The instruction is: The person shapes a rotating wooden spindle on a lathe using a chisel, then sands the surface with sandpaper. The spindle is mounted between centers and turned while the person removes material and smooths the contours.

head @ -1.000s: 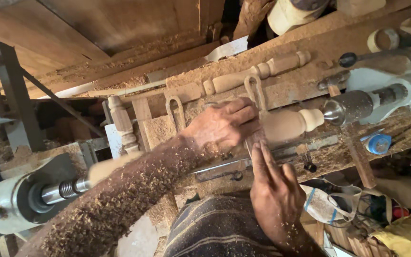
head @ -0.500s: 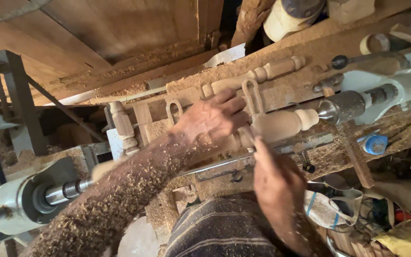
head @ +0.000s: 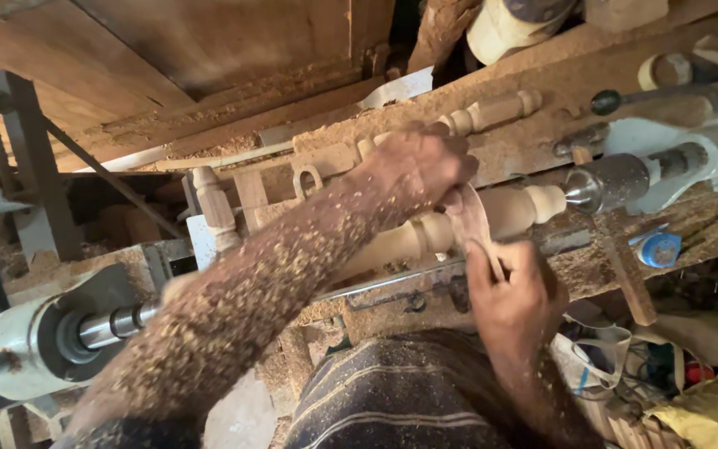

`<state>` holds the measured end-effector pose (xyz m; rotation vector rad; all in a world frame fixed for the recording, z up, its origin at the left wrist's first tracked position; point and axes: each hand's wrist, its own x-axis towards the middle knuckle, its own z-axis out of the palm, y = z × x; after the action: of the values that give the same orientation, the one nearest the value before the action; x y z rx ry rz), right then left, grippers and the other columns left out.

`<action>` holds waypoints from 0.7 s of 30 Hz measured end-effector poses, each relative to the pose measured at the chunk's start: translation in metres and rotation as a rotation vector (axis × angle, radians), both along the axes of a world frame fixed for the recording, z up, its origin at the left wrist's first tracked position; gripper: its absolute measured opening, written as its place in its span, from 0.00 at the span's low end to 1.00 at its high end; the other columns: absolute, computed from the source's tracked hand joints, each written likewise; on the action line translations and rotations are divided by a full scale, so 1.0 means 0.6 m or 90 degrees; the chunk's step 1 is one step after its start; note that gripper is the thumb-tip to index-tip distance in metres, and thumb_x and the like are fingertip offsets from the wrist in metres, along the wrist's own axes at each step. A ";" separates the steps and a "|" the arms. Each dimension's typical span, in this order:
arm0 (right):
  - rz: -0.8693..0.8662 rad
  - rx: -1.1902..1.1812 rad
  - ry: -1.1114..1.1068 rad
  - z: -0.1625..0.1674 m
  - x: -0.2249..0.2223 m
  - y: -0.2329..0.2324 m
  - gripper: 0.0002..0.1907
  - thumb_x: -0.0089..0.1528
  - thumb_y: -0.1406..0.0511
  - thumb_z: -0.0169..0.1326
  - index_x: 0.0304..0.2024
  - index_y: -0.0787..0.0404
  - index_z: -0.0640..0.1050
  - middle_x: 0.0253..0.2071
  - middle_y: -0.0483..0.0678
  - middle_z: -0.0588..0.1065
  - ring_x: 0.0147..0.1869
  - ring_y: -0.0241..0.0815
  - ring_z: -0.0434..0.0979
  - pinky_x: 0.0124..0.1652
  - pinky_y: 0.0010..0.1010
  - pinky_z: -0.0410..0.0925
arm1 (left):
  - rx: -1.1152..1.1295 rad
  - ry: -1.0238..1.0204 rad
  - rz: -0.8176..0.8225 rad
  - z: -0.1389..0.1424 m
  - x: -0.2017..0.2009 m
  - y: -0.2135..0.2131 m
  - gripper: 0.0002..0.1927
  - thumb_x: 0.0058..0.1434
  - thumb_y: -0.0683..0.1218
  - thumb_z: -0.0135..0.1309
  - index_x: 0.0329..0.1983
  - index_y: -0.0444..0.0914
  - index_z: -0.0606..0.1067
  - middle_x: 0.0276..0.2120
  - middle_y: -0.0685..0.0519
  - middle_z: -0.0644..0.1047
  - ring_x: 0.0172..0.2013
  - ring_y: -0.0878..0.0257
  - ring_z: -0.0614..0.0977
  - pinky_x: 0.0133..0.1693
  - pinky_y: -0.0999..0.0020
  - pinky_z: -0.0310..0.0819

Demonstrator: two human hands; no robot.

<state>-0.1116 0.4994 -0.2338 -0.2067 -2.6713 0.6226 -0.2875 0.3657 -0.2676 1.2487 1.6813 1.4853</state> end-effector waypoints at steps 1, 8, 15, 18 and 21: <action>-0.011 0.032 -0.014 -0.001 -0.005 0.003 0.17 0.60 0.65 0.70 0.30 0.61 0.73 0.24 0.48 0.73 0.24 0.45 0.73 0.28 0.39 0.66 | -0.157 0.232 0.048 0.009 -0.012 0.006 0.13 0.49 0.50 0.67 0.34 0.40 0.81 0.34 0.49 0.80 0.41 0.53 0.82 0.41 0.56 0.80; -0.008 -0.046 0.041 0.012 -0.010 0.011 0.13 0.63 0.64 0.70 0.35 0.61 0.76 0.30 0.49 0.77 0.30 0.44 0.77 0.33 0.35 0.69 | -0.266 0.469 0.099 0.059 -0.040 0.026 0.15 0.46 0.52 0.68 0.31 0.39 0.82 0.32 0.49 0.81 0.43 0.51 0.83 0.44 0.52 0.78; 0.017 0.006 0.063 0.009 -0.003 0.014 0.12 0.64 0.64 0.69 0.36 0.61 0.76 0.32 0.49 0.77 0.32 0.44 0.77 0.34 0.36 0.69 | -0.252 0.508 0.150 0.055 -0.031 0.020 0.17 0.47 0.54 0.69 0.34 0.40 0.82 0.36 0.48 0.81 0.45 0.50 0.82 0.47 0.52 0.77; 0.011 0.020 0.060 0.002 -0.002 0.016 0.12 0.64 0.64 0.69 0.38 0.61 0.77 0.31 0.47 0.77 0.30 0.42 0.77 0.31 0.34 0.68 | -0.267 0.519 0.155 0.043 -0.024 0.013 0.15 0.48 0.53 0.68 0.34 0.40 0.82 0.37 0.49 0.80 0.45 0.51 0.81 0.47 0.53 0.77; 0.024 0.022 0.080 -0.003 0.000 0.019 0.11 0.65 0.65 0.68 0.39 0.60 0.77 0.34 0.47 0.77 0.32 0.42 0.78 0.33 0.34 0.69 | -0.244 0.529 0.178 0.033 -0.014 0.004 0.14 0.49 0.52 0.67 0.34 0.40 0.82 0.38 0.49 0.80 0.45 0.52 0.81 0.46 0.54 0.78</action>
<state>-0.1116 0.5108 -0.2357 -0.1043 -2.5677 0.5802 -0.2961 0.3679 -0.2477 1.5561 2.6068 0.7125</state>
